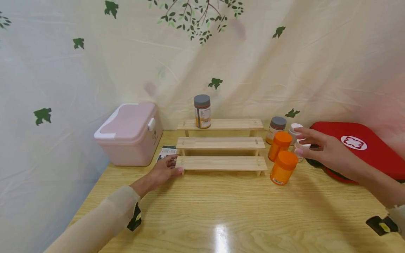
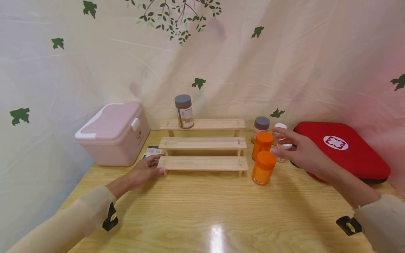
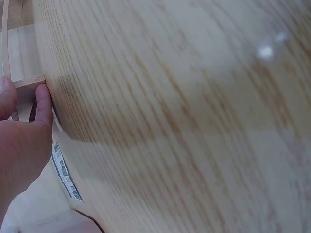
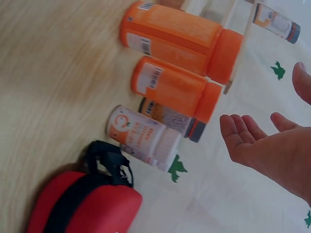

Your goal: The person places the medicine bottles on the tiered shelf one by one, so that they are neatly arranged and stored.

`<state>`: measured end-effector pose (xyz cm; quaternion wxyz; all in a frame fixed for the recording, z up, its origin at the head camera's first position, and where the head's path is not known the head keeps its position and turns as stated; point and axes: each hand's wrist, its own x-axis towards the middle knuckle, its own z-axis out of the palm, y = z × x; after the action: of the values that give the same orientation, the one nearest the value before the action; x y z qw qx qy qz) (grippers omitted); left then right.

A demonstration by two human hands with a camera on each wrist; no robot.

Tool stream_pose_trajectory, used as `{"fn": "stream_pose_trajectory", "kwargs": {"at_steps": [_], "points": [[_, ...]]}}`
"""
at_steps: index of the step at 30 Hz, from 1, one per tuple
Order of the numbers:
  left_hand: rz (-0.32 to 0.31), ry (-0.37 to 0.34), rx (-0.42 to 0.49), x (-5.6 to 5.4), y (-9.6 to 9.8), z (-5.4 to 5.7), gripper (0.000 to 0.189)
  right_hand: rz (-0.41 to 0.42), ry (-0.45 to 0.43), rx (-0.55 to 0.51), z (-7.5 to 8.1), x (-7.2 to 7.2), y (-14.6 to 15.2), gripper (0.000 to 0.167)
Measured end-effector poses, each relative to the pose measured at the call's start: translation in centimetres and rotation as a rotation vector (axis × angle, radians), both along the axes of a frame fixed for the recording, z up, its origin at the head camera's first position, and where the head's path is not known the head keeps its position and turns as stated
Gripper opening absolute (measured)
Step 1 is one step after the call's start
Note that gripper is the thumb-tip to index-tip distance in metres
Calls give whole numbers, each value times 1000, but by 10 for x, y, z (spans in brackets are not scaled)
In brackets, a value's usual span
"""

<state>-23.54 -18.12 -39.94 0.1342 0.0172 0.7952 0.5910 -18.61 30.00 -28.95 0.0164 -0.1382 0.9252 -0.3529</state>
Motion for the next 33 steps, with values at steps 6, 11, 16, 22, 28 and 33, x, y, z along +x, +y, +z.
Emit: {"fn": "stream_pose_trajectory", "kwargs": {"at_steps": [6, 11, 16, 22, 28, 33], "points": [[-11, -1, 2, 1, 0, 0, 65, 18, -30, -24, -18, 5, 0, 74], [-10, -5, 23, 0, -1, 0, 65, 27, -55, -23, -32, 5, -3, 76], [-4, -6, 22, 0, -1, -1, 65, 32, -92, -33, -39, 4, -5, 76], [-2, 1, -4, 0, -1, 0, 65, 64, -99, -70, -44, 3, -8, 70], [1, -3, -2, 0, -1, -1, 65, 62, -115, -91, -50, 1, -9, 67], [0, -6, 8, 0, -1, 0, 64, 57, -115, -142, -53, 1, -11, 62]]}}
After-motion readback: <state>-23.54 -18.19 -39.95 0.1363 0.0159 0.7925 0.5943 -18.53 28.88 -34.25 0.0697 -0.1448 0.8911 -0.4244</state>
